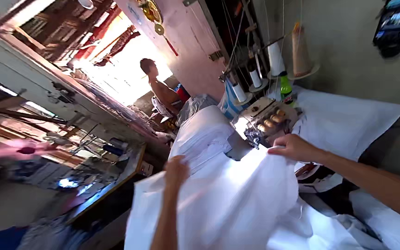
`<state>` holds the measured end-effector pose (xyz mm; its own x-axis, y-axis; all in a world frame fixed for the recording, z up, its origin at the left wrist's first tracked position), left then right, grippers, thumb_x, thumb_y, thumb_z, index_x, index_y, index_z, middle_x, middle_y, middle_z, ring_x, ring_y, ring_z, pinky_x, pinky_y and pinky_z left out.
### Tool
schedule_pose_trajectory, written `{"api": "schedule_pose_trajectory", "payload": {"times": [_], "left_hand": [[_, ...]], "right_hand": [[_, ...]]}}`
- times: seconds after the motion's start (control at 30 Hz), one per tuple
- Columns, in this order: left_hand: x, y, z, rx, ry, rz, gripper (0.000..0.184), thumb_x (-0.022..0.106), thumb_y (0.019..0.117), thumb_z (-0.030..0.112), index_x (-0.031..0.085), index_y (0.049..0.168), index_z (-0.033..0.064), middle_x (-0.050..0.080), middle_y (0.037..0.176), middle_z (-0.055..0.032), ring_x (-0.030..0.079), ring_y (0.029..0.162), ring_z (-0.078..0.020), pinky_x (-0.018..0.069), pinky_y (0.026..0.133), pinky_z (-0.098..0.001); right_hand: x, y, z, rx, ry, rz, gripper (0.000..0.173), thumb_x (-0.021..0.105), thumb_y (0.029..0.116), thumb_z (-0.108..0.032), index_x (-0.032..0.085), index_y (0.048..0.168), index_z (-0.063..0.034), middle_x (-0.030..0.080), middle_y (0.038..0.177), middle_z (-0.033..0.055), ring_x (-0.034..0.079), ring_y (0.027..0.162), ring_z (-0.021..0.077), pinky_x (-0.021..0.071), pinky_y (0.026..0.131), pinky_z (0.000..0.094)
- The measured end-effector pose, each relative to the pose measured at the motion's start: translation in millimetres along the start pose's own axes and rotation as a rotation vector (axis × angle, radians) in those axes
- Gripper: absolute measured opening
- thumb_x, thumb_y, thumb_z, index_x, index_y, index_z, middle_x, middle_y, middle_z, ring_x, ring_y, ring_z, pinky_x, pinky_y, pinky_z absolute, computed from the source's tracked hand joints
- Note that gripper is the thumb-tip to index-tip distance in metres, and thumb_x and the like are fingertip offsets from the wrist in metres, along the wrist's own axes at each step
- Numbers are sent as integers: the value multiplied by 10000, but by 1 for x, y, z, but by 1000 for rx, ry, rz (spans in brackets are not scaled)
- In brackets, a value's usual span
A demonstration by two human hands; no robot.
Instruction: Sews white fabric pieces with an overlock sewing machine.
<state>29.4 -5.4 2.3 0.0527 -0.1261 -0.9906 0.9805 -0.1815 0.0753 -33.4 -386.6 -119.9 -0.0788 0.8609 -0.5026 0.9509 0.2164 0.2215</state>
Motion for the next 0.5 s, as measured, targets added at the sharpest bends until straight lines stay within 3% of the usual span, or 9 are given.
{"api": "schedule_pose_trajectory", "payload": {"times": [0.07, 0.13, 0.2, 0.23, 0.27, 0.33, 0.4, 0.43, 0.5], "left_hand": [[63, -23, 65, 264, -223, -79, 627, 725, 946, 298, 539, 1425, -62, 566, 1435, -253, 517, 1380, -354, 384, 1180, -494], [109, -52, 125, 477, -436, -144, 798, 803, 870, 322, 467, 1467, -87, 609, 1386, -234, 583, 1317, -297, 447, 1139, -456], [124, -73, 166, 573, -565, -80, 546, 760, 900, 235, 598, 1317, -78, 716, 1161, -180, 692, 1099, -217, 546, 995, -394], [124, -76, 178, 597, -603, -53, 403, 723, 918, 183, 641, 1227, -62, 728, 1033, -140, 701, 955, -159, 569, 891, -334], [122, -76, 185, 615, -613, -45, 308, 697, 933, 162, 670, 1161, -43, 726, 976, -115, 696, 894, -124, 575, 844, -294], [122, -68, 190, 633, -594, -44, 251, 688, 945, 192, 717, 1078, -19, 717, 914, -96, 681, 842, -102, 567, 795, -256], [126, -61, 194, 636, -606, -67, 240, 684, 963, 237, 730, 971, 2, 650, 813, -49, 609, 756, -50, 512, 709, -187], [128, -59, 196, 639, -624, -70, 235, 681, 968, 236, 730, 941, 8, 631, 790, -30, 591, 739, -26, 499, 691, -164], [135, -52, 200, 635, -670, -43, 223, 679, 974, 221, 729, 931, 7, 640, 785, -12, 595, 728, -4, 512, 686, -156]], "right_hand": [[35, -1, -4, -50, 49, -58, 446, 670, 967, -416, 635, 773, -15, 512, 660, 35, 481, 634, 137, 404, 628, 369], [51, -9, -15, -73, 216, -24, 411, 696, 950, -408, 633, 749, -55, 485, 621, -45, 438, 583, 34, 369, 583, 253], [53, -21, -16, -110, 555, 106, 263, 718, 944, -276, 631, 773, -96, 535, 642, -125, 487, 589, -73, 414, 577, 126], [55, -31, -10, -138, 727, 190, 167, 705, 935, -226, 640, 825, -120, 598, 714, -136, 557, 664, -73, 478, 637, 131], [57, -42, -2, -160, 857, 250, 111, 704, 928, -251, 651, 921, -154, 655, 836, -135, 620, 782, -47, 539, 724, 168], [68, -63, 20, -157, 997, 276, 430, 774, 870, -404, 628, 1192, -158, 694, 1114, -89, 667, 1010, 33, 581, 875, 267], [82, -79, 43, -84, 970, 210, 703, 829, 815, -380, 526, 1361, -56, 633, 1252, -21, 645, 1108, 70, 581, 904, 275], [90, -86, 55, -16, 927, 169, 692, 830, 818, -329, 538, 1358, -11, 642, 1232, 3, 646, 1079, 62, 575, 876, 256], [109, -98, 78, 104, 789, 136, 324, 747, 907, -283, 654, 1068, -17, 675, 921, -31, 637, 827, -3, 544, 733, 201]]}}
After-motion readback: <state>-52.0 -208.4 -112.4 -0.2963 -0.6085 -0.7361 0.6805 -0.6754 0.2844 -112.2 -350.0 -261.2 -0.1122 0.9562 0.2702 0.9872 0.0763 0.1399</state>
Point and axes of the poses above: each hand's wrist, its own y-axis towards the middle knuckle, its own x-axis out of the palm, z = x × y, the point moved 3 cm from there along y, towards the middle knuckle
